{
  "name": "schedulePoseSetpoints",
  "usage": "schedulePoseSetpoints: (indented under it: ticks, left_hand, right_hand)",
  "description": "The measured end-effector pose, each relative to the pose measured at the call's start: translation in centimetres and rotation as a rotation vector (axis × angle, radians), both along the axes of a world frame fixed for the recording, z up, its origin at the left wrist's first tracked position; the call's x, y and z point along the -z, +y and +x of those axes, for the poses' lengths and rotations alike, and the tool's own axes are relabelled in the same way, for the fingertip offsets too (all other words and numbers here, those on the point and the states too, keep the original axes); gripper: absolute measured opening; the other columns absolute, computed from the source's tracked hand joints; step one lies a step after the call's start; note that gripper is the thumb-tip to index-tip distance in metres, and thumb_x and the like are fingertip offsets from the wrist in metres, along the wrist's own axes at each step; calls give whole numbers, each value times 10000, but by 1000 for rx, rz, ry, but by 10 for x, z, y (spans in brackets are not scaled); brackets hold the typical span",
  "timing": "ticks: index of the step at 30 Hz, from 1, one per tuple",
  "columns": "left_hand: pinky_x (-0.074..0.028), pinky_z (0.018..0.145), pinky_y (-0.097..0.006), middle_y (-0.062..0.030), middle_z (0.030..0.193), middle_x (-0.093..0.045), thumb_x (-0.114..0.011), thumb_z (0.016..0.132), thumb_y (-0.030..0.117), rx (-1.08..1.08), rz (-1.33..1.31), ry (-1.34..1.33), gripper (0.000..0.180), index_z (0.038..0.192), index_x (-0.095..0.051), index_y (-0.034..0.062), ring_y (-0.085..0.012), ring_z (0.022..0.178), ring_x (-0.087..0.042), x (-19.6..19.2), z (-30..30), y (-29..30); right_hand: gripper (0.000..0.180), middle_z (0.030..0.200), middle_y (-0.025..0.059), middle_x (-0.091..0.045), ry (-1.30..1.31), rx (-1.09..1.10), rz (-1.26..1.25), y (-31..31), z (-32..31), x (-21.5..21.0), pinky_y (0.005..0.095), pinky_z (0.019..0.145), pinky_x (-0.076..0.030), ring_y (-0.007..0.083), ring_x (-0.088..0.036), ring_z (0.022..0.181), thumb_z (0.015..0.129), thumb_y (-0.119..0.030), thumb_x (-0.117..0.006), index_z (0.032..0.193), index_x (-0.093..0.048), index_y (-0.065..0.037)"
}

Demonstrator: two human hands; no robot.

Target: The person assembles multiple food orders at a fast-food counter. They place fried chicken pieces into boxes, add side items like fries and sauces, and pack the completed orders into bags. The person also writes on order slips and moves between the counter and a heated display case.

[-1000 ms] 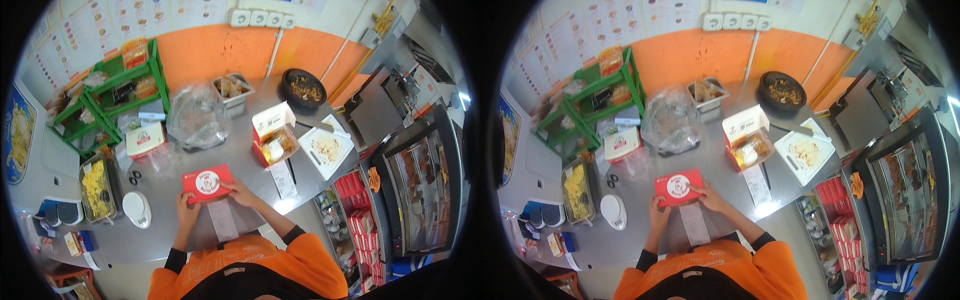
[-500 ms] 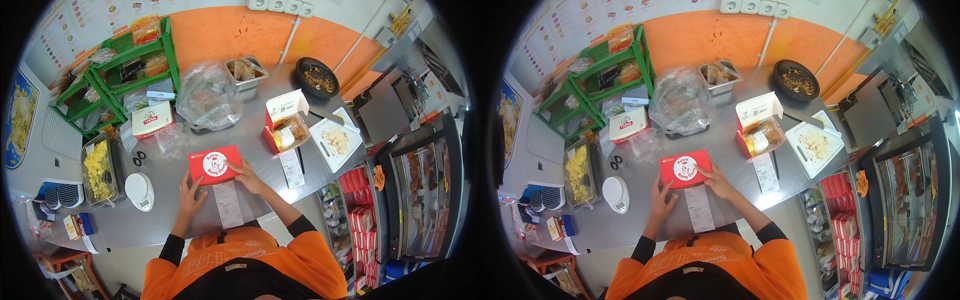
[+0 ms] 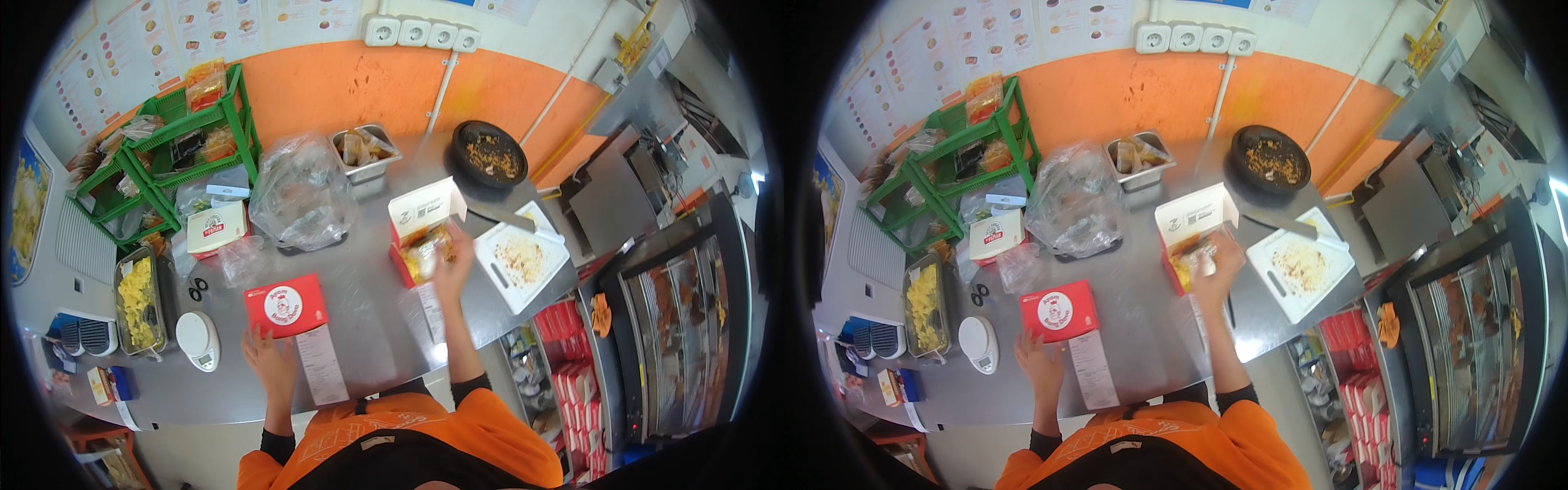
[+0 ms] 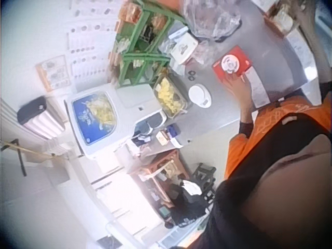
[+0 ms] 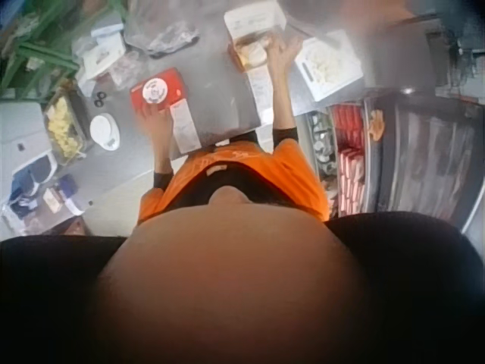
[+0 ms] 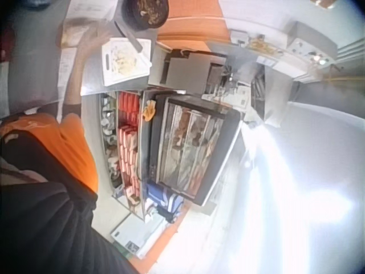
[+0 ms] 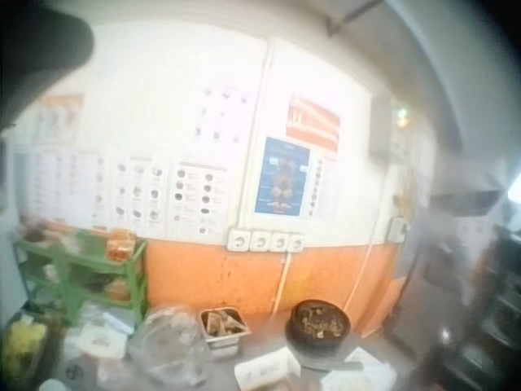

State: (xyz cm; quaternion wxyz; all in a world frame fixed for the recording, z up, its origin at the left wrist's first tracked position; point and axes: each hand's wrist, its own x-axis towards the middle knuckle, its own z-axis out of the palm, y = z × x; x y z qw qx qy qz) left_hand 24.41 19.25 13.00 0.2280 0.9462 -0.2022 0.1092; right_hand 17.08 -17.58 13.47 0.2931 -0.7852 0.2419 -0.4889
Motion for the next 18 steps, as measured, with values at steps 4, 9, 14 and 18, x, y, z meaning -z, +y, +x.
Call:
schedulePoseSetpoints:
  ticks: [4,9,14,18]
  left_hand:
    - [-339,1029,-477,-280,1318,-432,-668,843,240,299,-468,114,600,1320,-437,-41,-414,1215,-415,-30,-6,-139]
    - [-414,959,-422,-243,1322,-416,-609,865,156,178,-834,545,552,1369,-423,31,-399,1137,-471,9,30,-298]
    - [-457,894,-423,-221,1215,-489,-509,869,29,297,-344,42,499,1354,-489,144,-361,1077,-518,60,0,-287]
    - [-459,884,-393,-226,1143,-534,-471,863,17,214,-678,266,493,1341,-500,132,-338,1027,-550,52,-49,-296]
  right_hand:
    - [612,1148,222,-567,176,115,78,-120,4,-15,424,963,-387,360,-535,1081,794,-174,-695,1301,-443,58]
    - [467,1019,179,-637,553,-481,325,-186,33,-8,378,824,-481,249,-617,964,872,-157,-634,1307,-506,-45]
    - [282,1055,132,-634,384,-646,208,-187,-20,50,310,840,-473,216,-610,947,927,-128,-539,1197,-573,-54]
    - [260,1122,117,-616,239,-748,499,-168,-41,64,303,903,-446,213,-589,1005,942,-145,-516,1177,-573,-50]
